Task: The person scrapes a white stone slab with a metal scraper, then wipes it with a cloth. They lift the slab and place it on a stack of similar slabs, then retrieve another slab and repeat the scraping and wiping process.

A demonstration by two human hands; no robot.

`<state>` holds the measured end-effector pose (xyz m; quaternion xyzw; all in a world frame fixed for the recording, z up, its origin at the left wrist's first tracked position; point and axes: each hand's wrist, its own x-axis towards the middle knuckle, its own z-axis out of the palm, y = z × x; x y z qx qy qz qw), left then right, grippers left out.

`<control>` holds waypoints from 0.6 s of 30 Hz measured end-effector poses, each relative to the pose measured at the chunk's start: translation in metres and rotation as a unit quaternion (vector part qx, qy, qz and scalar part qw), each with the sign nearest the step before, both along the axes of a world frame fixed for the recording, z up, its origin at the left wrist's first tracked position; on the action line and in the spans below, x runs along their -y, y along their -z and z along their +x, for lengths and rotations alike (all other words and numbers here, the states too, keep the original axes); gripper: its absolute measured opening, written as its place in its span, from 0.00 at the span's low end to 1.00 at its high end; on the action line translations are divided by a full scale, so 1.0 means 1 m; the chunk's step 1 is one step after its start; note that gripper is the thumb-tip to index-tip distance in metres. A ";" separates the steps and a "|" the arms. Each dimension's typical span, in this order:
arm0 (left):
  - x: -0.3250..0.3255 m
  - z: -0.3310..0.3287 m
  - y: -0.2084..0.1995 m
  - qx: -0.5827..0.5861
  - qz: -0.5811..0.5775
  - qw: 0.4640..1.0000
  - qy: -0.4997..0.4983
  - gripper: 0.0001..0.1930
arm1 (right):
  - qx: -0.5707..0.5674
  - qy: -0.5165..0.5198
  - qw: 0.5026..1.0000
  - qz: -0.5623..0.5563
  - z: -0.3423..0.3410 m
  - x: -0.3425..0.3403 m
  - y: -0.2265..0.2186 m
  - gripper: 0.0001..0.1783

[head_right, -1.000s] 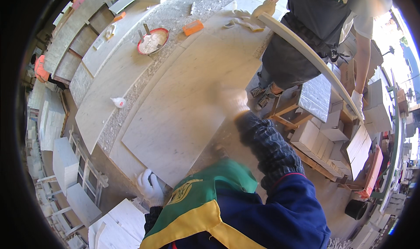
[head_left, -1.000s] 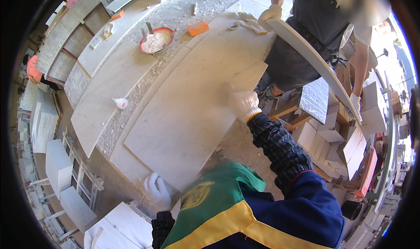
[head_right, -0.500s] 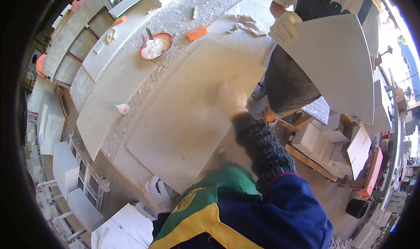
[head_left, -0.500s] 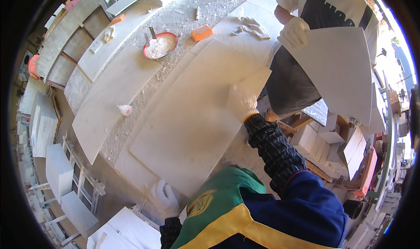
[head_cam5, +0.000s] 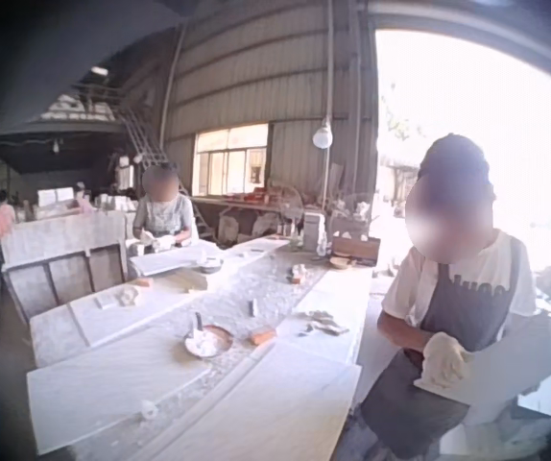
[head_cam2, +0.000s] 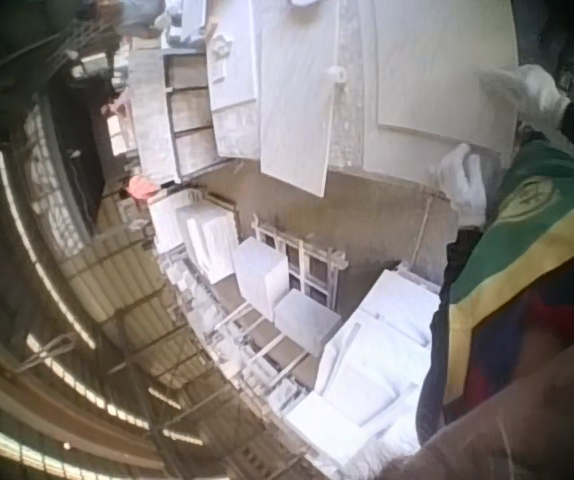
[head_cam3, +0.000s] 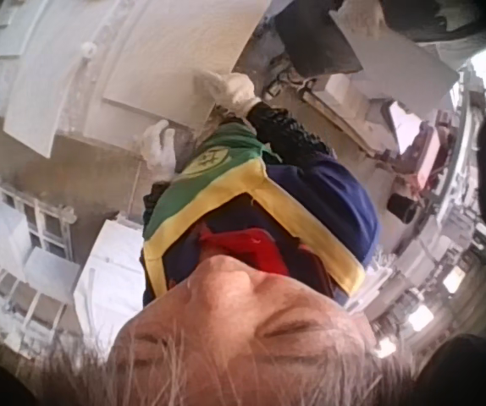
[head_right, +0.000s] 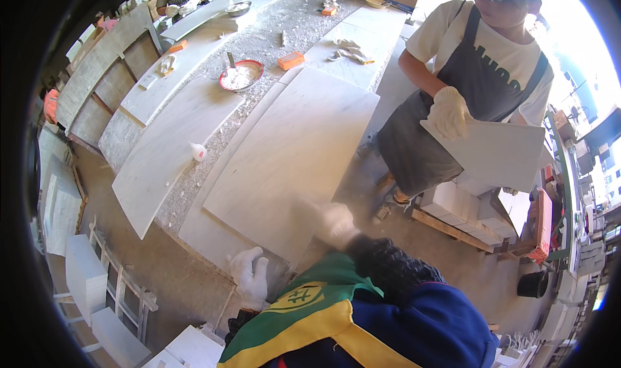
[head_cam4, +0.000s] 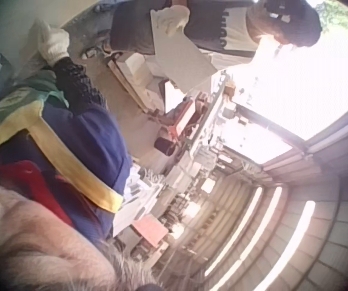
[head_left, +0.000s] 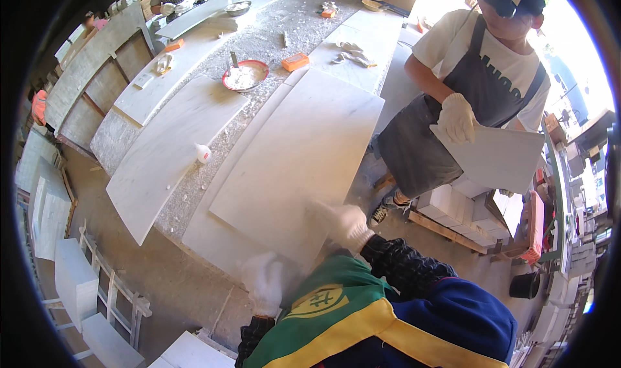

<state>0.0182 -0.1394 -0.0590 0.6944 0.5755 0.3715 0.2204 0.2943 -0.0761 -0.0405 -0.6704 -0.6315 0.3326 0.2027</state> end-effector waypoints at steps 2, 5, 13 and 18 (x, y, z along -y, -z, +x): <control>-0.002 -0.014 -0.002 -0.020 0.013 0.998 0.059 0.11 | -0.044 0.051 0.986 -0.151 -0.020 0.024 -0.021 0.26; -0.008 -0.027 0.003 -0.030 0.018 0.993 0.111 0.10 | -0.002 0.049 0.991 -0.123 -0.039 0.052 -0.035 0.25; -0.024 -0.033 0.027 -0.105 0.135 0.974 0.150 0.09 | 0.142 -0.093 0.985 -0.020 -0.020 0.088 -0.006 0.26; -0.018 -0.031 0.032 -0.116 0.177 0.971 0.114 0.08 | 0.104 -0.050 0.993 -0.005 -0.027 0.090 0.026 0.25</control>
